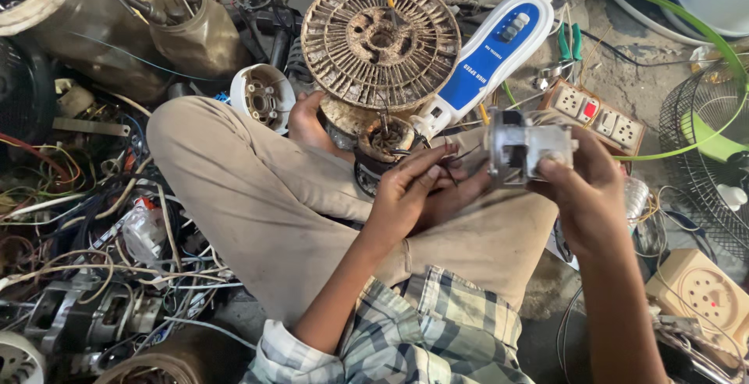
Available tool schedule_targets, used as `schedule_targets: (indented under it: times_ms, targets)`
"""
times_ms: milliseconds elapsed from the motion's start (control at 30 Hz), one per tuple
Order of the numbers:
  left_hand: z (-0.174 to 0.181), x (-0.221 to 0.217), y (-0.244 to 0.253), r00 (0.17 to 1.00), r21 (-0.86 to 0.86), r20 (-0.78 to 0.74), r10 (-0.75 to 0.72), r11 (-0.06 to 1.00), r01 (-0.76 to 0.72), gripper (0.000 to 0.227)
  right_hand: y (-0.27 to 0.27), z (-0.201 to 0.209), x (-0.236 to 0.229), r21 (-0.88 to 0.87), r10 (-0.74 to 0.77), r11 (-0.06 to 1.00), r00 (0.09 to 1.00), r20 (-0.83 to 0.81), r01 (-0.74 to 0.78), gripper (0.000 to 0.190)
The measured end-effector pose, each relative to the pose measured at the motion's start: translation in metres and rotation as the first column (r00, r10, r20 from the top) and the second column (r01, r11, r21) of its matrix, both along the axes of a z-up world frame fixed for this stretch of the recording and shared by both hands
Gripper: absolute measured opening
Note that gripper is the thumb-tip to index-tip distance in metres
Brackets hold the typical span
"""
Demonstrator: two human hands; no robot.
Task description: The person sits on the floor in a cluttered workshop and repairs a fan motor. They use a screwdriver to tighten connections on the motor's wiring and adjust the internal components. The person handles the motor casing and wires directly, occasionally using the screwdriver to secure the assembly.
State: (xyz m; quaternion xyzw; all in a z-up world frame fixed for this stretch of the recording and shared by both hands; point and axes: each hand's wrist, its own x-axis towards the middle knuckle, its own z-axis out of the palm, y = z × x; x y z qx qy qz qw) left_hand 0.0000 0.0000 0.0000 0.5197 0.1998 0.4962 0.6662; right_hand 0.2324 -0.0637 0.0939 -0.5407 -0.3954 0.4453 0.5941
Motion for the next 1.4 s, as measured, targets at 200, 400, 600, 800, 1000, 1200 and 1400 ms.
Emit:
schedule_targets:
  times_ms: [200,400,600,800,1000,1200,1400]
  targets:
    - [0.042,-0.008,-0.014,0.839,0.562,-0.363,0.405,0.813,-0.149,0.05,0.013,-0.026,0.004,-0.043,0.01,0.999,0.956,-0.293,-0.024,0.049]
    - [0.036,-0.012,-0.012,0.785,0.589,-0.522,0.334,0.807,0.048,0.048,0.0,-0.031,0.01,-0.018,0.053,0.998,0.959,-0.279,-0.061,0.056]
    - [0.008,-0.005,-0.01,0.976,0.184,-0.22,0.011,0.982,0.031,0.024,-0.006,-0.039,0.03,0.018,0.134,0.991,0.962,-0.238,-0.134,0.065]
    - [-0.013,0.007,-0.004,0.988,-0.283,0.03,-0.149,0.947,0.151,0.016,0.011,-0.049,0.018,-0.046,0.165,0.981,0.928,-0.334,-0.191,0.064]
    - [-0.004,0.003,-0.002,0.982,-0.229,-0.073,-0.173,0.961,0.153,0.018,0.026,-0.052,0.001,-0.04,0.301,0.939,0.873,-0.383,-0.341,0.066]
    - [0.007,-0.003,-0.001,0.963,0.427,-0.244,0.115,0.904,0.0,0.015,0.035,-0.045,0.001,-0.131,0.311,0.931,0.929,-0.201,-0.341,0.068]
    - [-0.011,0.001,-0.002,0.967,-0.242,-0.142,-0.212,0.955,0.174,0.018,0.035,-0.022,0.007,-0.207,0.389,0.911,0.909,0.148,-0.356,0.077]
